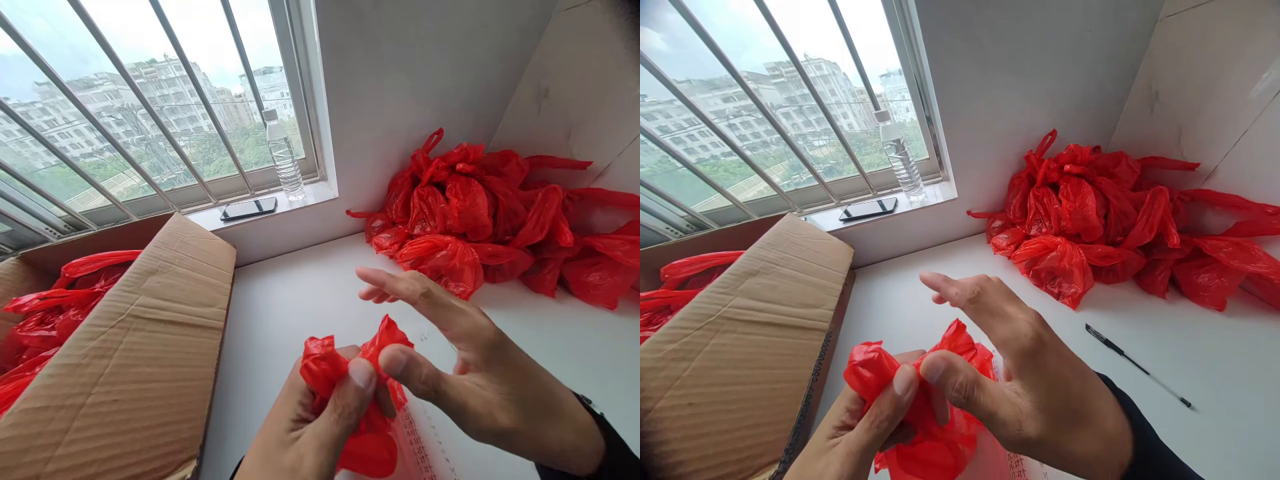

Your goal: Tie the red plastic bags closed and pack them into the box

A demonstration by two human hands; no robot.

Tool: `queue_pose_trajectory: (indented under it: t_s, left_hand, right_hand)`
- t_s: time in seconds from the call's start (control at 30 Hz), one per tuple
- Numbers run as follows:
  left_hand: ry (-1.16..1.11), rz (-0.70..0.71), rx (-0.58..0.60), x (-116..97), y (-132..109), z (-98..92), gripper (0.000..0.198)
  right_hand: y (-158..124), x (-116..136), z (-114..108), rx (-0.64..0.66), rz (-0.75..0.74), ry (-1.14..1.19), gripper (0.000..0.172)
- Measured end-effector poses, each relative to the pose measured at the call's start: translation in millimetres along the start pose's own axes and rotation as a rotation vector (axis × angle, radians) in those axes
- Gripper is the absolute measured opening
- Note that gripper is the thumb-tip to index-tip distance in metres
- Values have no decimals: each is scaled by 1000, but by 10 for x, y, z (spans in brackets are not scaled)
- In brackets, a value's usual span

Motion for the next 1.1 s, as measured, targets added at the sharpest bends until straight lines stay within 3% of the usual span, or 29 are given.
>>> queue_pose_trajectory:
  t_s: [0.13,0.17,0.33,0.43,0.57,0.63,0.73,0.87,0.97,1.1]
  left_hand:
    - [-236,-17,49,-11,115,-34,43]
    - [-293,1,50,-51,140,-36,38]
    - [-317,112,58,-238,209,-60,24]
    - [-194,155,114,-243,200,-98,20]
    - [19,260,145,-259,151,-157,17]
    - [135,343,93,-291,133,-184,12]
    - [293,510,-126,-367,125,-255,4]
    - [453,791,-388,-486,88,-268,28]
    - [539,961,-438,-539,60,-225,34]
    - [588,925,-382,-513,103,-254,37]
  right_hand:
    - [66,-96,68,88,135,107,8]
    - [71,-90,67,83,152,152,6]
    - [41,-66,104,122,159,286,12]
    - [71,-156,125,91,144,227,31]
    - [97,-285,338,290,218,313,38]
    - [115,-311,372,298,233,335,33]
    - [114,-377,419,289,297,343,29]
    - [59,-516,569,378,420,396,33]
    - [31,-557,675,470,445,489,32]
    - [99,-580,608,350,396,443,18]
Point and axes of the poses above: each hand's wrist, its own y-axis towards the middle knuckle, its own z-axis out of the palm, x = y × z, the point moved 7 cm from there along y, towards the middle knuckle, and after that the axes turned 5 degrees about -x, right-handed, at the moved point
